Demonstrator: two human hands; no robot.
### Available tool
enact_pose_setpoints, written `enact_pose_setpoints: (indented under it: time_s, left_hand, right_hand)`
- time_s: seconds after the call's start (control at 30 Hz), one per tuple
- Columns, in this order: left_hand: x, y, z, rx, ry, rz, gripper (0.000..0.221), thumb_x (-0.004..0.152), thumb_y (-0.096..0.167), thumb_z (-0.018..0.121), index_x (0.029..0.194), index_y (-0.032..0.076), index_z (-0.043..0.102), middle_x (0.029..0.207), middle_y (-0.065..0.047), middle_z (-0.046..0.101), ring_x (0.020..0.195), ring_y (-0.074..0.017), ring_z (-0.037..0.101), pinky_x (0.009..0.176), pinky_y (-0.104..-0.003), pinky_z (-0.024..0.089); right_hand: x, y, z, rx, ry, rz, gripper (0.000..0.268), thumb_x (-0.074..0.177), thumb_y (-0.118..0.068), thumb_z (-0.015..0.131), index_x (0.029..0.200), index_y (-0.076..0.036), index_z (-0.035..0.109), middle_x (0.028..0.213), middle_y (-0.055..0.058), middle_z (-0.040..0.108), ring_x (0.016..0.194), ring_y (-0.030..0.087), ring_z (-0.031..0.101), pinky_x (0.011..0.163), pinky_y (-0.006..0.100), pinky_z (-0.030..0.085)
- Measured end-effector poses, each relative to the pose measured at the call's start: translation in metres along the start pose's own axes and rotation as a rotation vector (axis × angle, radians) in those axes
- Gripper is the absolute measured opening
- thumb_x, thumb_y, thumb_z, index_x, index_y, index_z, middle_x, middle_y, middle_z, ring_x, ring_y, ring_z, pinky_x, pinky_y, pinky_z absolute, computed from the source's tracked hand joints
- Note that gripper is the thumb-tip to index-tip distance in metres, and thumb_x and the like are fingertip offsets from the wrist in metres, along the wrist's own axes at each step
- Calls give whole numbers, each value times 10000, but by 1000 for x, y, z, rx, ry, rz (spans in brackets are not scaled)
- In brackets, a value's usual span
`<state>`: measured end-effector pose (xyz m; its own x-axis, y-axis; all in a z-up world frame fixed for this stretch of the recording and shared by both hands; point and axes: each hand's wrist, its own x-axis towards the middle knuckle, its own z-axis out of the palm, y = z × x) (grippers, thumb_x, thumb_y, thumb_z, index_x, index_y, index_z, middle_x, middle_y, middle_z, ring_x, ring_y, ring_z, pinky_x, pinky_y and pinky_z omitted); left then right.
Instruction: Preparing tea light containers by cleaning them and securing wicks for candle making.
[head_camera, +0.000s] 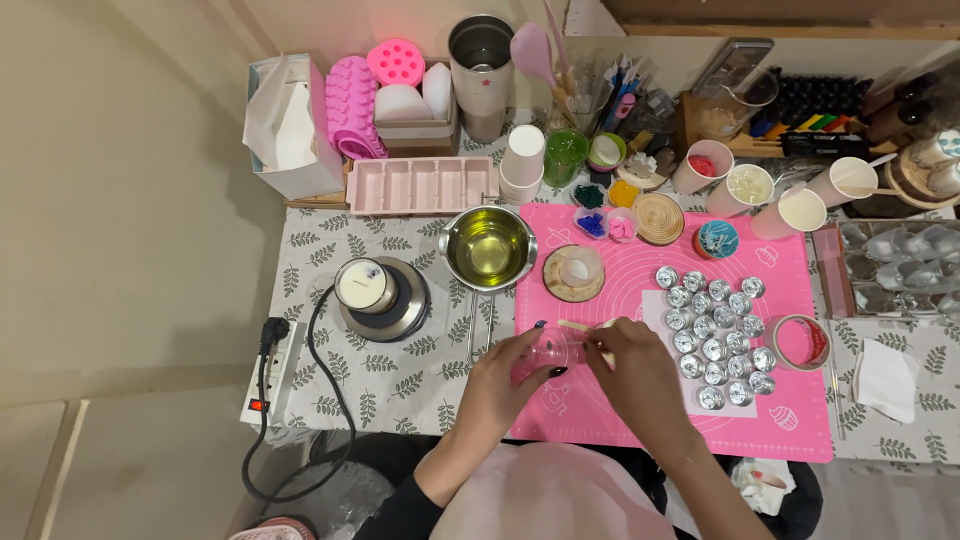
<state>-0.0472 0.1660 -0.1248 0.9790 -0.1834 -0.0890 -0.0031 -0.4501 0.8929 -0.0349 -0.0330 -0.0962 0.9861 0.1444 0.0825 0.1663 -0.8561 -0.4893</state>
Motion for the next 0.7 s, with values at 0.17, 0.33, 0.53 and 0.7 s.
enact_pose_setpoints:
  time_s: [0.17, 0.33, 0.53, 0.7]
  left_hand:
    - [10, 11, 7, -332, -22, -126, 345, 920, 81, 707, 1265, 84, 705, 1060, -78, 793, 915, -136, 756, 796, -277, 600]
    - [18, 0, 15, -559, -47, -141, 240, 938, 18, 667, 1156, 2, 764, 987, -86, 800, 880, -111, 733, 789, -257, 594]
    - [27, -4, 12, -746, -207, -190, 209, 931, -7, 652, 1118, -69, 723, 987, -102, 782, 878, -136, 746, 819, -277, 609]
    - [27, 3, 10, -686, -278, -182, 204, 963, 23, 639, 1128, -66, 722, 995, -106, 780, 881, -144, 738, 824, -277, 598]
  right_hand:
    - [-9, -14, -23, 201, 70, 82, 113, 831, -48, 728, 940, -21, 730, 885, 100, 696, 791, 240, 731, 692, 361, 566]
    - [-6, -21, -37, 397, 47, 142, 142, 847, -20, 699, 987, -22, 722, 902, 84, 698, 789, 208, 769, 665, 313, 586]
    - [-6, -14, -48, 471, -78, 195, 149, 886, -34, 678, 1017, -46, 748, 871, 63, 708, 712, 187, 712, 654, 313, 552]
    - [-14, -5, -58, 588, -154, 253, 162, 906, -59, 668, 1030, -58, 774, 856, 35, 707, 725, 143, 672, 662, 290, 513]
